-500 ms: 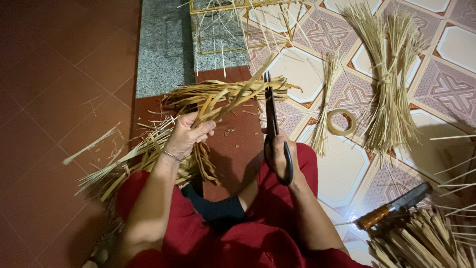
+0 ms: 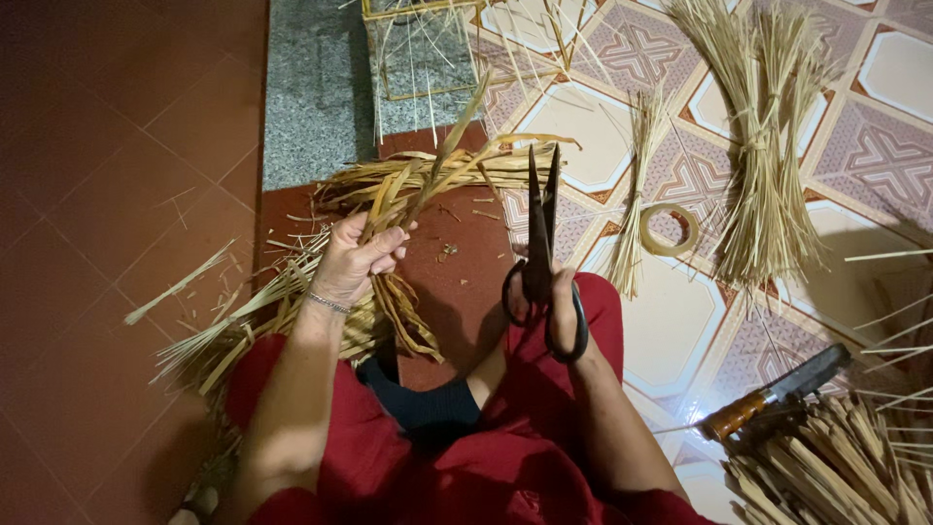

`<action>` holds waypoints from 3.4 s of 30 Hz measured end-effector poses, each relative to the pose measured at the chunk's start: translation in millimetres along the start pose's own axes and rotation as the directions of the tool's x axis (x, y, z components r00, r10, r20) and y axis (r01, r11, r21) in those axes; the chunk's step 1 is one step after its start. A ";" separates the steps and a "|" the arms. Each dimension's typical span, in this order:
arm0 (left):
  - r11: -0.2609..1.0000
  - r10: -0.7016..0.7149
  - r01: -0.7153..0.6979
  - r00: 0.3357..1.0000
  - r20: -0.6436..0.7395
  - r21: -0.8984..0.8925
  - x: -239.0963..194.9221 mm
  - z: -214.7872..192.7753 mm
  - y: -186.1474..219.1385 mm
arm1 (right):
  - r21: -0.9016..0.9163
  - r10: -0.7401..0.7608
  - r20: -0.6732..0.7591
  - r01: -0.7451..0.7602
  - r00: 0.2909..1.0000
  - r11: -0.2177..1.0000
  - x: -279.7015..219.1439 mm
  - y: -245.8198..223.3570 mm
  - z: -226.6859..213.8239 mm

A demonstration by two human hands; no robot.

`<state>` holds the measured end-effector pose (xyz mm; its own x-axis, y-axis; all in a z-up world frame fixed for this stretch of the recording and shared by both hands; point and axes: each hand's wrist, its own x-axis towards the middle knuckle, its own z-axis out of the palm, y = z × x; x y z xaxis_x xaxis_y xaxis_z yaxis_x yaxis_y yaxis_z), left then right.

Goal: The person sits on the floor and uses scissors to trim bundles of dried plant strips. They repeatedly pick up bundles, cut the ends, and place the trimmed pieces aside.

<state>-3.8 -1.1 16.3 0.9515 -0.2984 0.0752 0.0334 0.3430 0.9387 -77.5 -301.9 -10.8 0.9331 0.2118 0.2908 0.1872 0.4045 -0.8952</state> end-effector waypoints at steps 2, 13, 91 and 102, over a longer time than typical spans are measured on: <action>1.000 -0.016 0.016 1.000 0.025 -0.014 -0.7 -0.4 -1.0 | 0.024 0.009 -0.031 -0.008 0.999 1.000 8.4 -1.6 -2.9; 0.998 -0.057 0.058 0.998 0.038 -0.033 0.2 -6.2 -5.8 | -0.176 -0.009 -0.315 -0.049 0.949 0.983 6.4 2.1 -3.5; 0.969 0.064 -0.023 0.985 0.161 -0.246 -26.4 -18.0 24.0 | 0.119 0.470 -0.069 -0.461 0.880 0.880 25.6 124.8 12.8; 0.920 0.392 -0.388 0.914 -0.101 0.061 -30.9 -32.5 59.4 | -0.893 0.541 -0.202 -0.380 0.816 0.240 27.8 150.0 8.9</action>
<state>-21.2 57.5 58.8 0.9139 -0.0479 0.4030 -0.3571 0.3772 0.8545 -26.2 -227.4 -134.0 0.9250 0.2123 -0.3152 -0.0350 -0.7783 -0.6269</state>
